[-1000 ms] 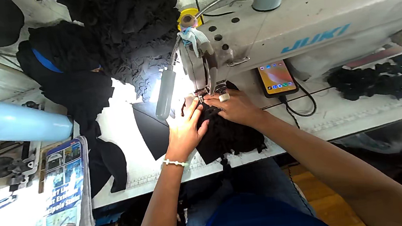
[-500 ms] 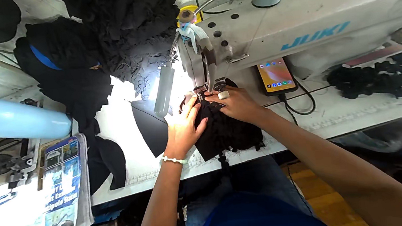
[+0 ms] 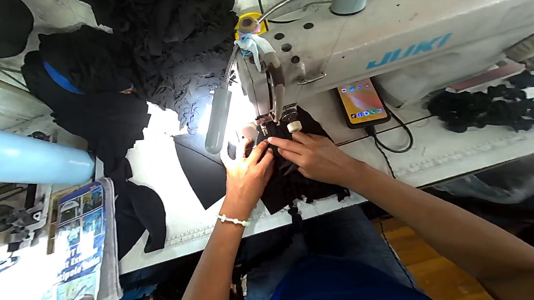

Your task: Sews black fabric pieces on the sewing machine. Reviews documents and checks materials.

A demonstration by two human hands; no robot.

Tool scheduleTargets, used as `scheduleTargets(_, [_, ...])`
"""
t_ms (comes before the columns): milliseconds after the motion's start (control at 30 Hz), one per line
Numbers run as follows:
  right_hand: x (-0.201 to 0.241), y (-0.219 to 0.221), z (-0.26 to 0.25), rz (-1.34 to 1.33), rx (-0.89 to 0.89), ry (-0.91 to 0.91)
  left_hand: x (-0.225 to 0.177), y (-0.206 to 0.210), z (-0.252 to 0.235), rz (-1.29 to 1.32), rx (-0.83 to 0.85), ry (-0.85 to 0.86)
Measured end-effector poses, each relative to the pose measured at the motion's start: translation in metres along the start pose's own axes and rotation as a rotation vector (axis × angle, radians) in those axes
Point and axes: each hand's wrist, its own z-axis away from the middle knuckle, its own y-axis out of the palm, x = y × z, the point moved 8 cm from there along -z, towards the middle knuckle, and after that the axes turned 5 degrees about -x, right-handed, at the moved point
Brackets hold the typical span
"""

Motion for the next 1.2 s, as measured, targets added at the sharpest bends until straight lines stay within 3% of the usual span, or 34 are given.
scheduleTargets(233, [-0.001, 0.003, -0.004, -0.011, 0.013, -0.055, -0.002, 0.002, 0.005, -0.028, 0.016, -0.034])
scheduleTargets(733, [-0.026, 0.011, -0.010, -0.098, 0.020, 0.120, 0.019, 0.006, -0.010, 0.050, 0.094, -0.078])
scheduleTargets(1000, [-0.048, 0.017, -0.017, -0.197, 0.144, 0.228, 0.031, 0.013, -0.021, 0.081, 0.161, -0.070])
scheduleTargets(1200, [-0.015, -0.030, -0.013, -0.205, -0.194, 0.357, 0.017, -0.003, -0.019, 0.238, -0.024, -0.037])
